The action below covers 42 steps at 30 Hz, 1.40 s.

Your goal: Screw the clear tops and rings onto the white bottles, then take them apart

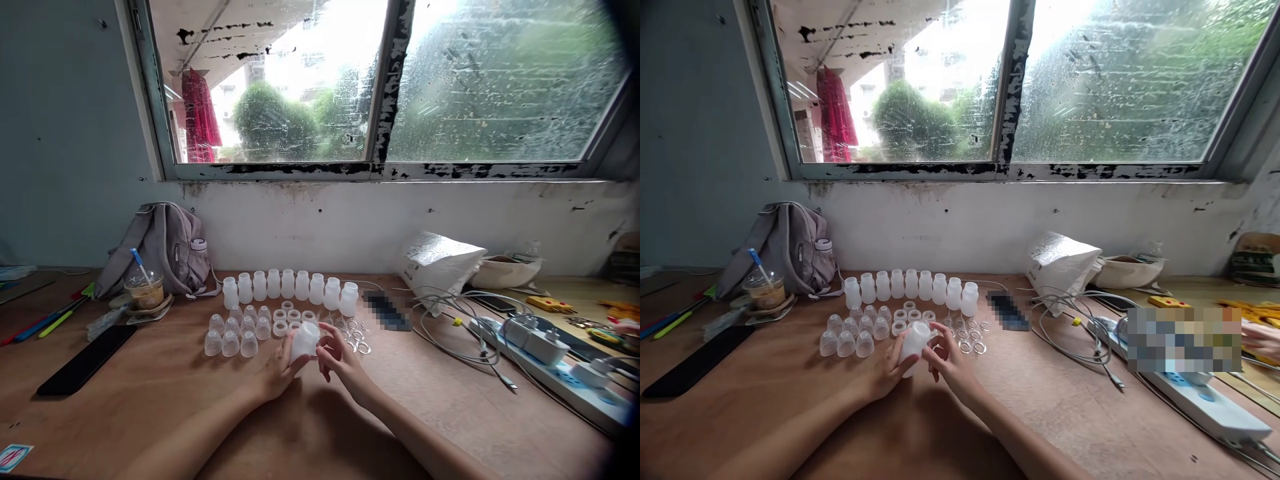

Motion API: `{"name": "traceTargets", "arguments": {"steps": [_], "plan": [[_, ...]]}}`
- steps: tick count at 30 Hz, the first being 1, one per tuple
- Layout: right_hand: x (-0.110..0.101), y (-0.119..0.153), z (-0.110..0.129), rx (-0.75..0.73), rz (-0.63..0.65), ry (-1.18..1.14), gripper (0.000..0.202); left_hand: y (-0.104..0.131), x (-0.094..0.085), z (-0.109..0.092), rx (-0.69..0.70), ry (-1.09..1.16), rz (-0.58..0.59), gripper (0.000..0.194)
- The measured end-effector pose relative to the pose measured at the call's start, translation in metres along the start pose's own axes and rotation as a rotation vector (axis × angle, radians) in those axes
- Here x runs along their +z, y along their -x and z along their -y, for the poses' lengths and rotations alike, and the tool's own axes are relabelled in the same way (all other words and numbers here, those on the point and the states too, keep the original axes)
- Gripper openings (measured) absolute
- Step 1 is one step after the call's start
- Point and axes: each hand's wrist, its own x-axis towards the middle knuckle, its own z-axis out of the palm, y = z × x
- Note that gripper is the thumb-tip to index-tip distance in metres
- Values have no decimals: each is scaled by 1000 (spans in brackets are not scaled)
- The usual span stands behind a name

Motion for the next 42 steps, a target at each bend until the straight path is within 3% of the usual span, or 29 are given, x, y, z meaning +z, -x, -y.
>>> {"name": "traceTargets", "arguments": {"steps": [5, 10, 14, 17, 19, 24, 29, 34, 36, 39, 42], "plan": [[-1, -1, -10, 6, -21, 126, 38, -3, 5, 2, -85, 323, -85, 36], [1, 2, -11, -46, -12, 209, 34, -1, 8, 1, -121, 312, -85, 33], [1, 4, -2, -40, -23, 51, 30, -1, -4, 0, -68, -74, -104, 29], [-6, 0, 2, -44, -118, -21, 27, -5, -18, -2, 74, -424, -92, 25], [-13, -5, 0, -24, -187, -67, 26, -7, -24, -5, 91, -612, -92, 25], [-28, -15, -8, 26, -305, -232, 25, -4, -27, -14, -159, -1080, -186, 29], [-32, -16, -6, 16, -344, -271, 24, -3, -34, -15, -405, -1245, -140, 25], [-32, -17, -6, 18, -359, -285, 22, -5, -45, -13, -475, -1110, -48, 22], [-33, -18, -6, 6, -373, -285, 21, -7, -45, -14, -347, -917, -44, 26], [-36, -19, -6, -17, -449, -271, 23, -9, -37, -16, -87, -458, -89, 36], [-42, -20, -6, -42, -572, -245, 25, -10, -24, -13, -7, -90, -175, 32]]}}
